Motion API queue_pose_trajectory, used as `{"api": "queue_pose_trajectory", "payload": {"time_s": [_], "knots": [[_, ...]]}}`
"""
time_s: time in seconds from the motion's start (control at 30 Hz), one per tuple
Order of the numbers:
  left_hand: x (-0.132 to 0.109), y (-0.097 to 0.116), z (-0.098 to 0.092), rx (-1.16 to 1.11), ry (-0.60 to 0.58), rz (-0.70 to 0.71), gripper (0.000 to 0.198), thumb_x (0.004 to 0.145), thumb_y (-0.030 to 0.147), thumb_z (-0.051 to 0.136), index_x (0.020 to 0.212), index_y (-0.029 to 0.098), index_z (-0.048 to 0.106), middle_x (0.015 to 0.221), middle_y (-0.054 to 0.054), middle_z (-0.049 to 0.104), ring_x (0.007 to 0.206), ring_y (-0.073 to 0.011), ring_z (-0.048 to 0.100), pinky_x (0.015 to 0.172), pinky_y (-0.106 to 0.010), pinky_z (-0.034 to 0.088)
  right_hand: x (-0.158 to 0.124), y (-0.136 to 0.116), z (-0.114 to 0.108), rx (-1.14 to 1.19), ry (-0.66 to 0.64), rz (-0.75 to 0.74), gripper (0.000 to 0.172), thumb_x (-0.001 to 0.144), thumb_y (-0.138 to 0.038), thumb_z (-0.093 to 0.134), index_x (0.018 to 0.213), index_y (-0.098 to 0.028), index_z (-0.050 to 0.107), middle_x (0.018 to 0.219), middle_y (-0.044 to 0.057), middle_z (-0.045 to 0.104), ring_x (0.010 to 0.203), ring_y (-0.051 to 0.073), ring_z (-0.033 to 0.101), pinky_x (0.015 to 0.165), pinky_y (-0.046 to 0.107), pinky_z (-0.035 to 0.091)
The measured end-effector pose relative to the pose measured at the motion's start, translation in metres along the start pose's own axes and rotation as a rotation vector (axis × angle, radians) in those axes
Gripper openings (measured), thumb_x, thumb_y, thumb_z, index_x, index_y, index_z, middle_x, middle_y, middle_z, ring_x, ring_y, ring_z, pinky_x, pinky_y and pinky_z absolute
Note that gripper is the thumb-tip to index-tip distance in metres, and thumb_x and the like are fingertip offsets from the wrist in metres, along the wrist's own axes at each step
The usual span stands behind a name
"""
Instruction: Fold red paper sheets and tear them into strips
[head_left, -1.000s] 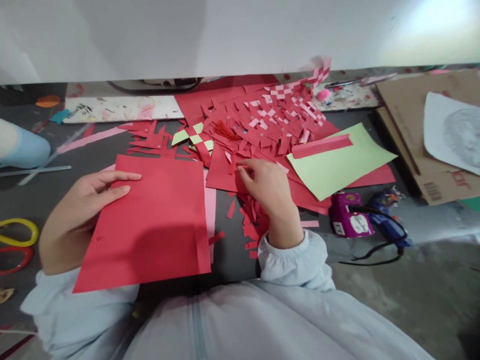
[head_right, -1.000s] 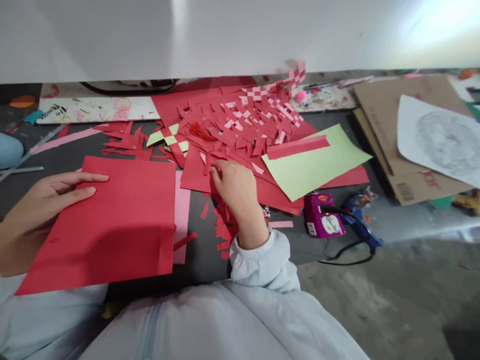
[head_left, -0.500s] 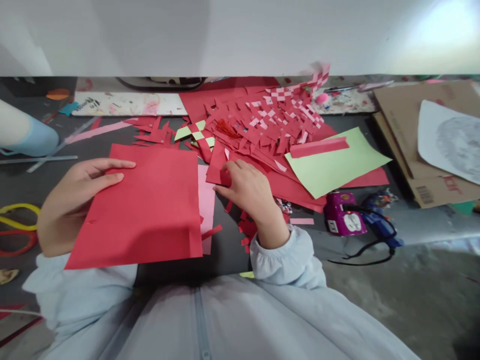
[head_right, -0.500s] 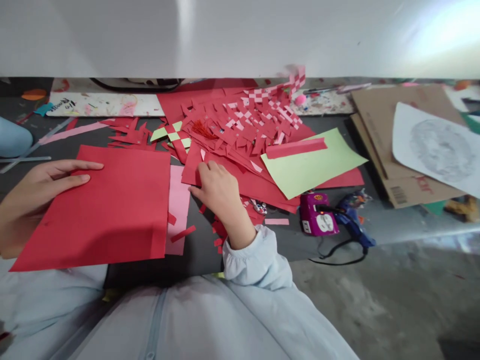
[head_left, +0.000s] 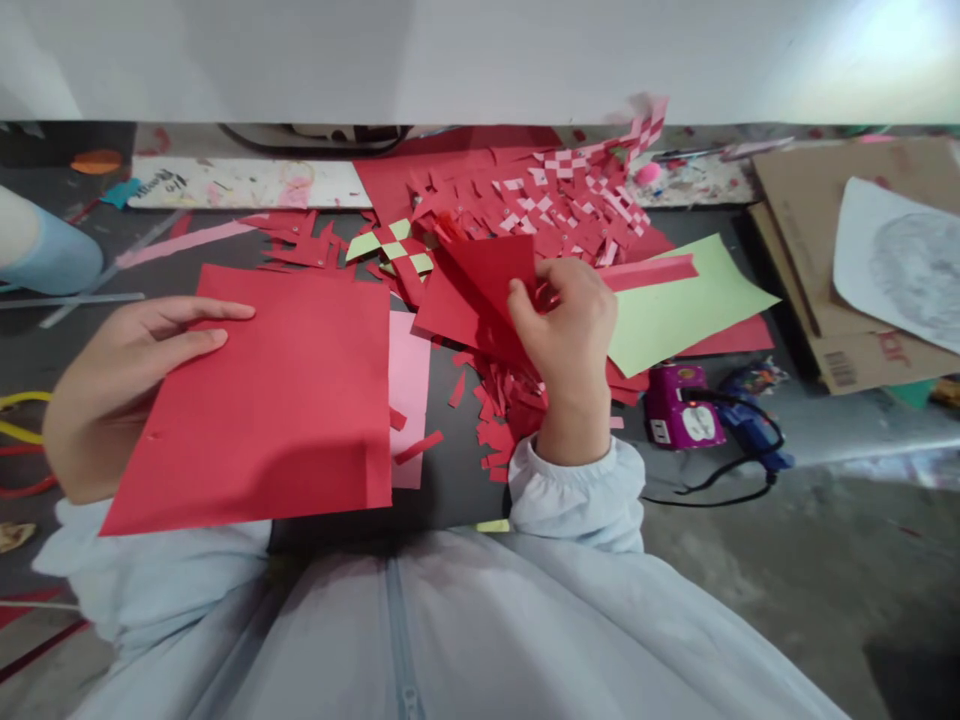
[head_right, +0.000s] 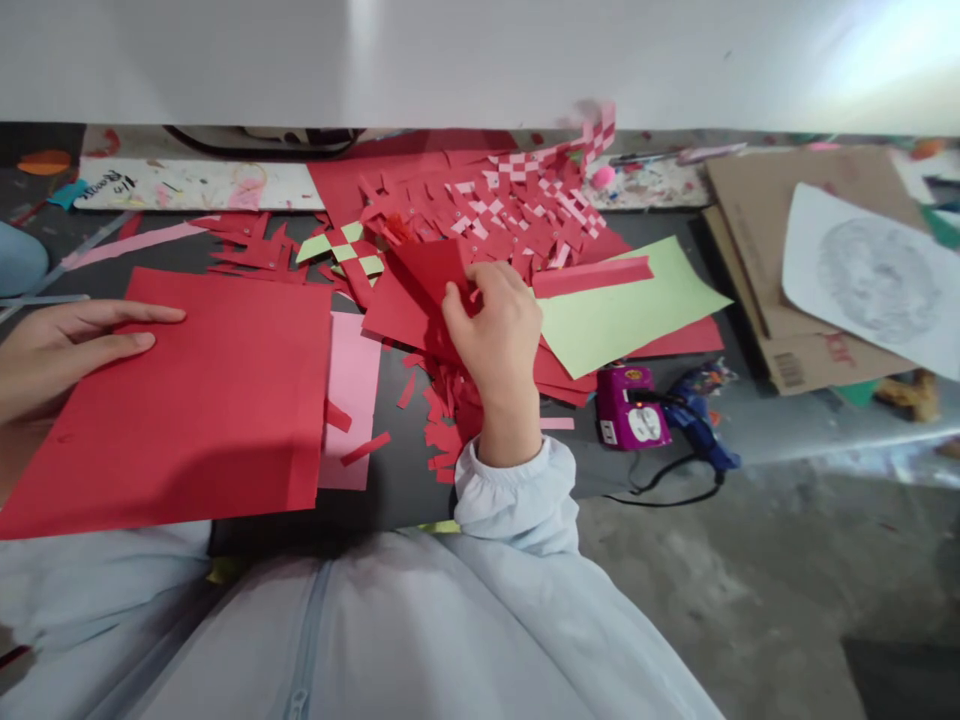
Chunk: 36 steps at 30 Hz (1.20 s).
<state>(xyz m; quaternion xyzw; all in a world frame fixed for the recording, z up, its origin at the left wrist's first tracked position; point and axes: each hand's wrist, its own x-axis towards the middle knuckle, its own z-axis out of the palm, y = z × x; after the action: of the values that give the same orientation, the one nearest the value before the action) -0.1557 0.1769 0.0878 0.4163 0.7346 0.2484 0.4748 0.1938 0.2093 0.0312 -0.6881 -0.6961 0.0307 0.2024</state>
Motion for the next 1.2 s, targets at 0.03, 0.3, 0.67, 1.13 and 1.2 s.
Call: {"api": "queue_pose_trajectory", "payload": {"time_s": [0.03, 0.3, 0.67, 1.13, 1.2], "knots": [[0.0, 0.0, -0.001, 0.005, 0.011, 0.005, 0.048, 0.063, 0.042, 0.077, 0.107, 0.024, 0.074, 0.092, 0.0, 0.071, 0.058, -0.0068, 0.056, 0.044, -0.013, 0.044, -0.001, -0.001, 0.0, 0.022, -0.053, -0.057, 0.022, 0.091, -0.031, 0.05, 0.105, -0.018, 0.06, 0.099, 0.012, 0.065, 0.095, 0.025, 0.059, 0.086, 0.038, 0.045], [0.001, -0.001, -0.001, 0.011, 0.026, 0.037, 0.043, 0.068, 0.038, 0.076, 0.108, 0.023, 0.074, 0.088, 0.0, 0.071, 0.06, -0.0072, 0.057, 0.047, -0.013, 0.044, -0.011, -0.018, 0.005, -0.099, -0.286, -0.216, 0.041, 0.081, -0.012, 0.047, 0.121, -0.015, 0.056, 0.116, 0.016, 0.061, 0.111, 0.032, 0.053, 0.089, 0.042, 0.044], [-0.001, 0.002, 0.003, 0.014, 0.03, 0.039, 0.041, 0.068, 0.036, 0.076, 0.108, 0.024, 0.074, 0.093, 0.0, 0.072, 0.062, -0.0055, 0.058, 0.048, -0.009, 0.044, 0.005, 0.009, 0.008, -0.021, 0.099, 0.059, 0.034, 0.083, -0.021, 0.041, 0.113, -0.016, 0.054, 0.11, 0.016, 0.061, 0.109, 0.028, 0.056, 0.093, 0.047, 0.045], [0.002, 0.003, 0.002, 0.029, 0.02, 0.048, 0.045, 0.065, 0.038, 0.076, 0.107, 0.023, 0.074, 0.095, 0.0, 0.073, 0.06, -0.0053, 0.056, 0.046, -0.011, 0.042, 0.011, 0.041, 0.009, 0.003, 0.364, 0.126, 0.032, 0.085, -0.026, 0.039, 0.111, -0.019, 0.055, 0.098, 0.012, 0.061, 0.097, 0.028, 0.061, 0.08, 0.048, 0.048], [0.001, 0.004, 0.003, 0.028, 0.014, 0.043, 0.046, 0.064, 0.038, 0.076, 0.108, 0.024, 0.074, 0.096, 0.0, 0.073, 0.059, -0.0055, 0.056, 0.046, -0.011, 0.043, 0.012, 0.043, 0.007, 0.017, 0.351, 0.129, 0.032, 0.087, -0.027, 0.039, 0.113, -0.019, 0.055, 0.1, 0.012, 0.061, 0.096, 0.028, 0.061, 0.077, 0.047, 0.049]]}}
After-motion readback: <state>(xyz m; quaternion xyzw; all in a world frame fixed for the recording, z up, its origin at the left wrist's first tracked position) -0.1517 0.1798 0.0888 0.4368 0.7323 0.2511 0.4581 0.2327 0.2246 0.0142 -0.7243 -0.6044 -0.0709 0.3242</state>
